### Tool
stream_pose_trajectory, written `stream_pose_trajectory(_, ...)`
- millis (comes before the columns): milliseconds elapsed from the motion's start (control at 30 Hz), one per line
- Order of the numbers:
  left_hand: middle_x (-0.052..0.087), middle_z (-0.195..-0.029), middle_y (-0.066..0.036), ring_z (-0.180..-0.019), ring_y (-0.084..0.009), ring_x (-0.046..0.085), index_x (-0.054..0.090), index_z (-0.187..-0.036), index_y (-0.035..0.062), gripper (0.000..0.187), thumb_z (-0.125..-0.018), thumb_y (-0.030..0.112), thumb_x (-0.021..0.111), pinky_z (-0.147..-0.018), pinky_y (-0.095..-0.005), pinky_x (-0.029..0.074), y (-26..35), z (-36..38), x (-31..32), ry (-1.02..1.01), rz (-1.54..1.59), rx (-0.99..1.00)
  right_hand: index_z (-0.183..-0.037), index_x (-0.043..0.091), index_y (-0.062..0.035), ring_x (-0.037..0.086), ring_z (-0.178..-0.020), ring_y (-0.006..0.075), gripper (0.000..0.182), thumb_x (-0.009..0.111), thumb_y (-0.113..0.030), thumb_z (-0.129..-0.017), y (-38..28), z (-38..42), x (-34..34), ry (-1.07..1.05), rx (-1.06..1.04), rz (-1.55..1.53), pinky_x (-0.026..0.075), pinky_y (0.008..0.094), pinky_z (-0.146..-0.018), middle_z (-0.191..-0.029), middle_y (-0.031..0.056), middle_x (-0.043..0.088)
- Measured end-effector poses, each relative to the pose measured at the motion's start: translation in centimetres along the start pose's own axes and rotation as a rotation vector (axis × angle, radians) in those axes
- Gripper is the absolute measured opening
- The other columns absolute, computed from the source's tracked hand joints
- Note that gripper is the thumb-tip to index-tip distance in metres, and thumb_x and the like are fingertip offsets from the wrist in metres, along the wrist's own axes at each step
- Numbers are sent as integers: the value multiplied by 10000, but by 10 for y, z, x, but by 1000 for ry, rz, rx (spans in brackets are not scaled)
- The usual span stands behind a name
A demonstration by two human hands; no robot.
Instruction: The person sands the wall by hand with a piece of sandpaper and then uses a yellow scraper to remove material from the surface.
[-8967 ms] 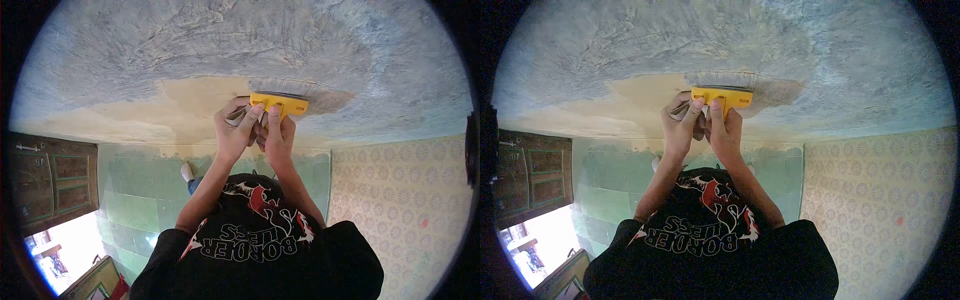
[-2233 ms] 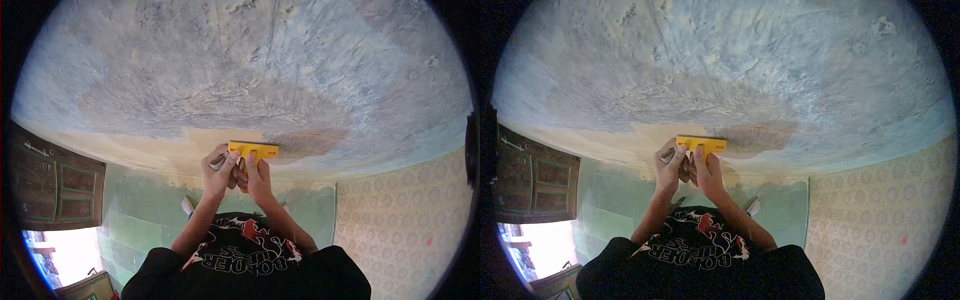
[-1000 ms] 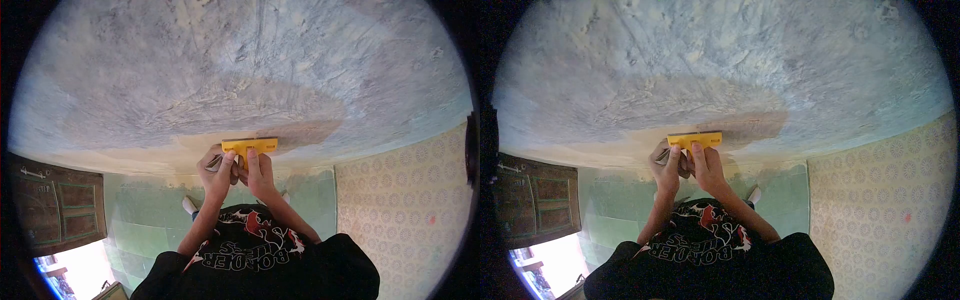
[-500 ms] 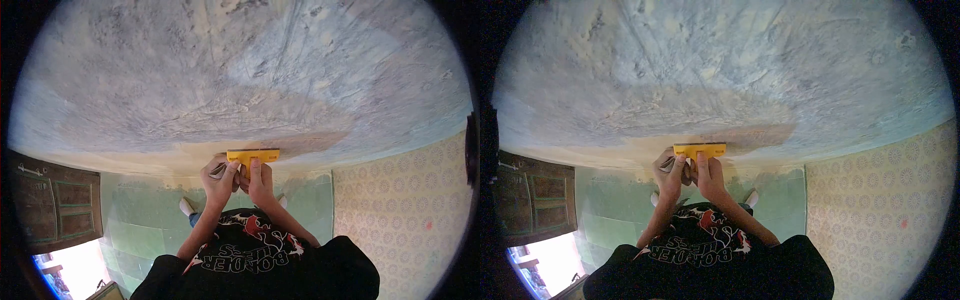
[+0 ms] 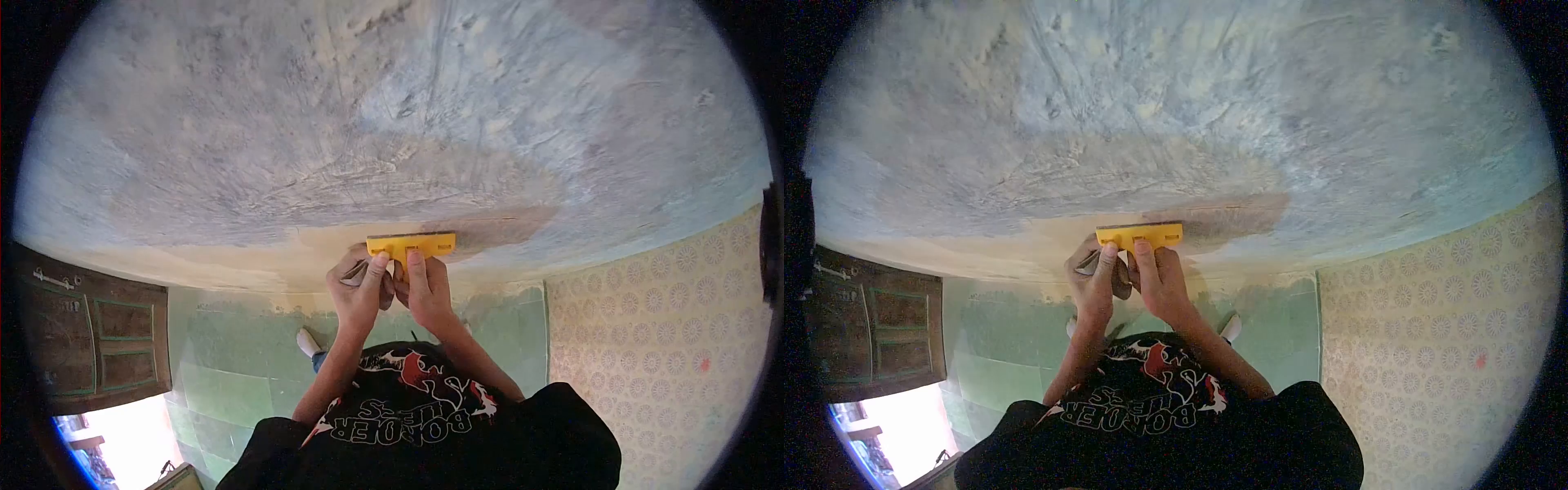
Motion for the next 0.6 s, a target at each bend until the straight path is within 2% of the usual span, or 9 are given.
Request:
stream_pose_trajectory(67,587,-583,-44,-417,-68,480,638,-914,-6,149,-939,140,652,-364,-215,332,1,1,2,-26,-20,-1,-682,488,-65,386,-466,77,505,365,-390,-1048,-4,5,-3,7,17,-30,300,256,-435,-534,-26,426)
stream_pose_trajectory(167,616,-625,-57,-424,-67,488,644,-933,-11,173,-941,162,654,-365,-216,344,0,2,-11,-53,-75,-66,-755,519,-53,367,-485,75,508,328,-422,-1047,-5,13,-4,-66,40,-63,293,254,-447,-556,-29,411)
stream_pose_trajectory(233,633,-649,-62,-434,-66,496,646,-942,-12,188,-942,175,655,-367,-216,353,-2,4,-18,-66,-107,-129,-897,554,-31,351,-514,86,518,283,-448,-1043,-5,23,-5,-95,-6,-58,295,262,-479,-593,-26,397)
stream_pose_trajectory(267,652,-691,-70,-449,-67,507,643,-957,-15,209,-945,193,652,-370,-215,359,-3,6,-21,-64,-109,-157,-897,554,-31,351,-514,86,518,283,-448,-1043,-2,25,-8,-94,-3,-57,295,262,-479,-593,-26,397)
stream_pose_trajectory(333,670,-733,-78,-463,-67,518,640,-973,-18,231,-947,211,650,-372,-213,364,-3,10,-25,-62,-115,-191,-1074,553,-11,349,-558,96,518,266,-441,-1037,8,30,-11,-160,-75,-34,307,265,-525,-649,-12,399)
stream_pose_trajectory(433,690,-808,-90,-488,-73,539,630,-1016,-22,276,-957,247,635,-383,-209,376,-3,17,-27,-29,-88,-207,-1134,551,-6,356,-582,102,533,252,-437,-1034,2,31,-8,-100,-146,-2,307,266,-548,-686,3,414)
stream_pose_trajectory(567,686,-844,-115,-488,-90,542,618,-1048,-25,314,-972,280,607,-393,-208,382,-9,22,-28,9,-61,-160,-1164,540,6,394,-611,103,467,315,-382,-1034,7,32,-12,-104,-208,21,342,267,-573,-708,11,435)
stream_pose_trajectory(600,682,-842,-121,-487,-95,542,617,-1055,-25,328,-981,294,590,-398,-209,384,-9,23,-28,14,-38,-123,-1168,517,4,419,-605,100,393,354,-329,-1035,8,34,-10,-77,-246,45,363,258,-568,-713,20,454)
Point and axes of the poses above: each hand's wrist, its own z-axis away from the middle knuckle, its own x-axis out of the palm, y = z × x, the point moved 1 cm from there along -z, towards the middle knuckle
